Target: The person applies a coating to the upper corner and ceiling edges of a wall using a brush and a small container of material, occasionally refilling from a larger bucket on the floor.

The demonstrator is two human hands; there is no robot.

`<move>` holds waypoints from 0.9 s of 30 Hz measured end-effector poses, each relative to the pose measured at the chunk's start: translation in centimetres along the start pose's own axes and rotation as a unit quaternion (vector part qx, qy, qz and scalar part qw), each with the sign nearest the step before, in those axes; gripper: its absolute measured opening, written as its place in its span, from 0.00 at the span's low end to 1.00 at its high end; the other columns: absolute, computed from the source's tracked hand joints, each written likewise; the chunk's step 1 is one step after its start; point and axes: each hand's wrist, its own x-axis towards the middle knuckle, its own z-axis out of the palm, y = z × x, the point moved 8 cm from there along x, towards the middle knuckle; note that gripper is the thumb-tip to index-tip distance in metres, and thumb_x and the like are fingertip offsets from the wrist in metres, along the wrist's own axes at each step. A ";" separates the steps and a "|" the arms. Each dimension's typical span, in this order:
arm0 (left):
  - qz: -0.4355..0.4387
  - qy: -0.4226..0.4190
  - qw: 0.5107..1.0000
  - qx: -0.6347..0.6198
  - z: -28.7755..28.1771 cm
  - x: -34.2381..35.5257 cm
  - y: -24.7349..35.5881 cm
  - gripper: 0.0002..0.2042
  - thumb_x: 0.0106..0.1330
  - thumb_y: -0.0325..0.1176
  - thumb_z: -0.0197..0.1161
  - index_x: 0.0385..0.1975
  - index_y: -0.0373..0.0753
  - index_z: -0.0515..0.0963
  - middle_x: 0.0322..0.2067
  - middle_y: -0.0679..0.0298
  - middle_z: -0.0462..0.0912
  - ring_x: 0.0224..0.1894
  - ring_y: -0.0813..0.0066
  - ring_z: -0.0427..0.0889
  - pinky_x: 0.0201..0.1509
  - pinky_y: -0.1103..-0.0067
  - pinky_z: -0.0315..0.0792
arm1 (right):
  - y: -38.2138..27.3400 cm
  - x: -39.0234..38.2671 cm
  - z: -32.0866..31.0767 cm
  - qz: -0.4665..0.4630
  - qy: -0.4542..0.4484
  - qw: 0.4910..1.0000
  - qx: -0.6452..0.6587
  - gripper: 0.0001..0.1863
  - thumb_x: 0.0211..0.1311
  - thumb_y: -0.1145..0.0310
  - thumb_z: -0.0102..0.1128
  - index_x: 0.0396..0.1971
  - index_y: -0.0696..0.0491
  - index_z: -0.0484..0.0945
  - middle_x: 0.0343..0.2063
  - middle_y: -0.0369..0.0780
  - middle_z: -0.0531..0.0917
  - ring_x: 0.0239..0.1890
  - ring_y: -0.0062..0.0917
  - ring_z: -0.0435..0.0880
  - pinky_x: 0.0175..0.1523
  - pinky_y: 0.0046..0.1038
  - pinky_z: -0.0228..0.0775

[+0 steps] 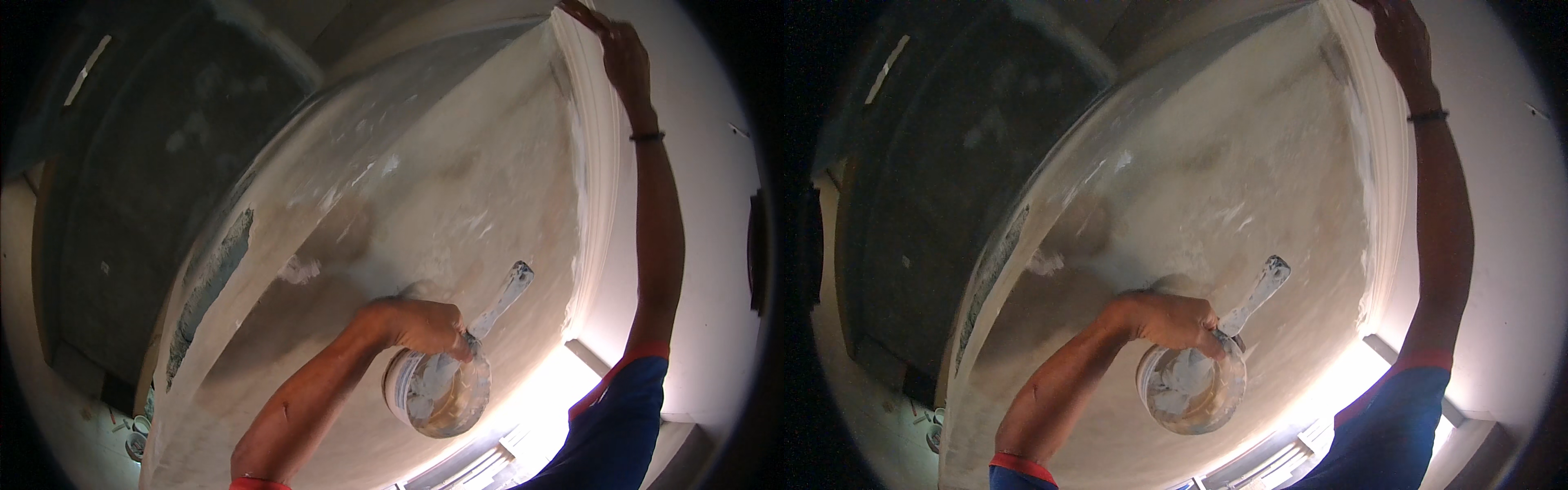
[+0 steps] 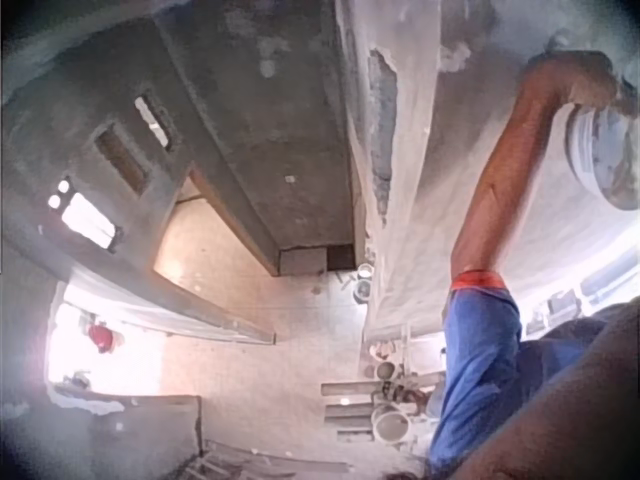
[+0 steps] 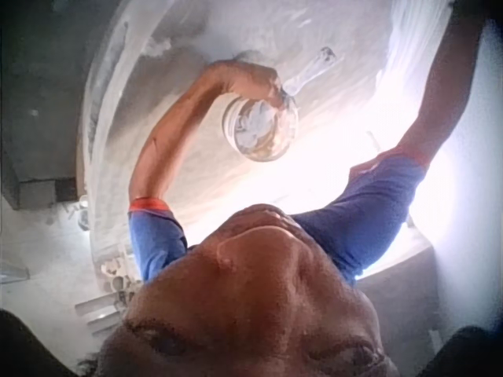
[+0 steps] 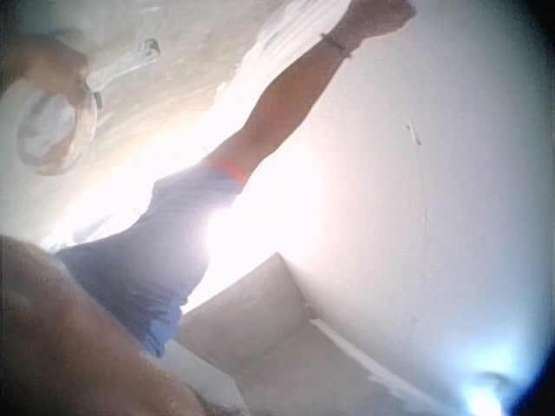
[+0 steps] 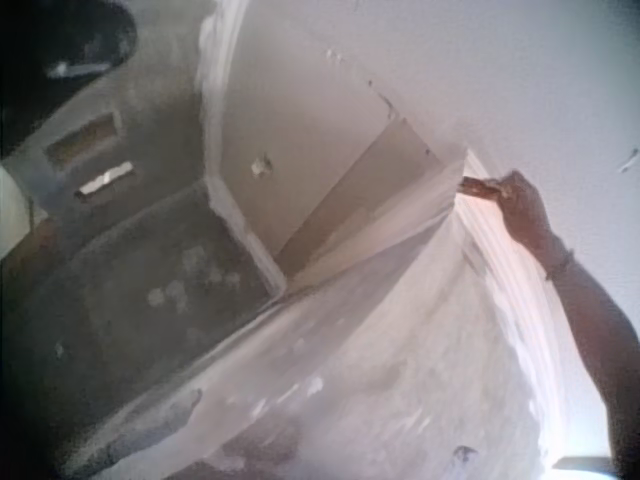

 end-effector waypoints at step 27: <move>-0.010 -0.002 1.000 0.010 -0.2 -0.4 0.8 0.26 0.60 0.48 0.64 0.47 0.30 0.79 0.38 0.53 0.84 0.39 0.64 0.82 0.45 0.70 0.72 | -6.1 8.5 3.1 0.181 -0.366 0.913 -0.007 0.24 0.56 0.47 0.65 0.33 0.57 0.86 0.31 0.46 0.86 0.36 0.35 0.84 0.44 0.38 0.75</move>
